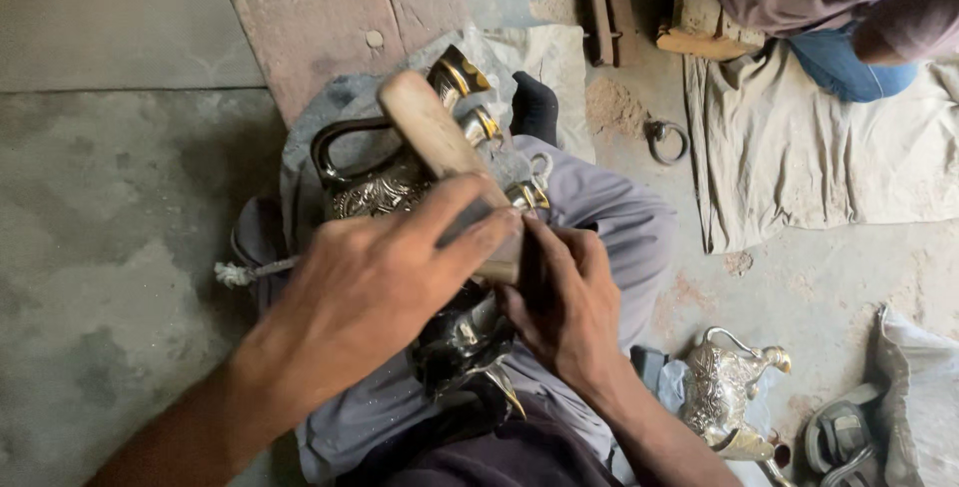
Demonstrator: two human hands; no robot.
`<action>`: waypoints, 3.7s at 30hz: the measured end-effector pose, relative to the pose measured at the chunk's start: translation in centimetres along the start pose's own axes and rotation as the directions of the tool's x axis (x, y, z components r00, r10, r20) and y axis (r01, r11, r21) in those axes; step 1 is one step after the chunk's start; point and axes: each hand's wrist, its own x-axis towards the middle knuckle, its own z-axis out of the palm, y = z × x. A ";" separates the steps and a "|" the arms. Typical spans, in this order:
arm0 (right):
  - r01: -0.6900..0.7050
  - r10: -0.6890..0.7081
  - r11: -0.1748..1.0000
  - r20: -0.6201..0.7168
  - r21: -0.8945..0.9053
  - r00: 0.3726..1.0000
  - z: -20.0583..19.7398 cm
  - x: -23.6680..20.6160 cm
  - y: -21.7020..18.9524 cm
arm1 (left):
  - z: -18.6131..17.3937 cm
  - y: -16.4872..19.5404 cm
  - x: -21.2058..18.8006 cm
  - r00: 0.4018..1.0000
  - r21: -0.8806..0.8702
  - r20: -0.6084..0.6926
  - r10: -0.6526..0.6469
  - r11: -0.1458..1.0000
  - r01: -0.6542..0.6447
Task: The person holds a silver decorative metal object on their lap and repeatedly strikes it with a wooden mallet. The person adjusts the object's position occasionally while continuing to hammer different areas.
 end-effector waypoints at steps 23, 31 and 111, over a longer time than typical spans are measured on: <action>-0.136 0.121 0.972 0.086 0.193 0.989 -5.9 -1.3 -1.8 | -0.3 -3.0 4.2 0.995 -0.110 0.064 0.072 0.992 -0.064; -0.022 0.018 0.999 0.114 0.034 0.993 -5.2 -3.2 -1.1 | 1.7 -4.6 3.2 0.993 -0.340 0.105 0.062 0.940 -0.023; 0.283 -0.283 0.937 0.026 -0.206 0.959 -5.9 3.2 -3.2 | 1.1 -3.8 6.6 0.935 -0.592 0.353 0.038 0.783 0.192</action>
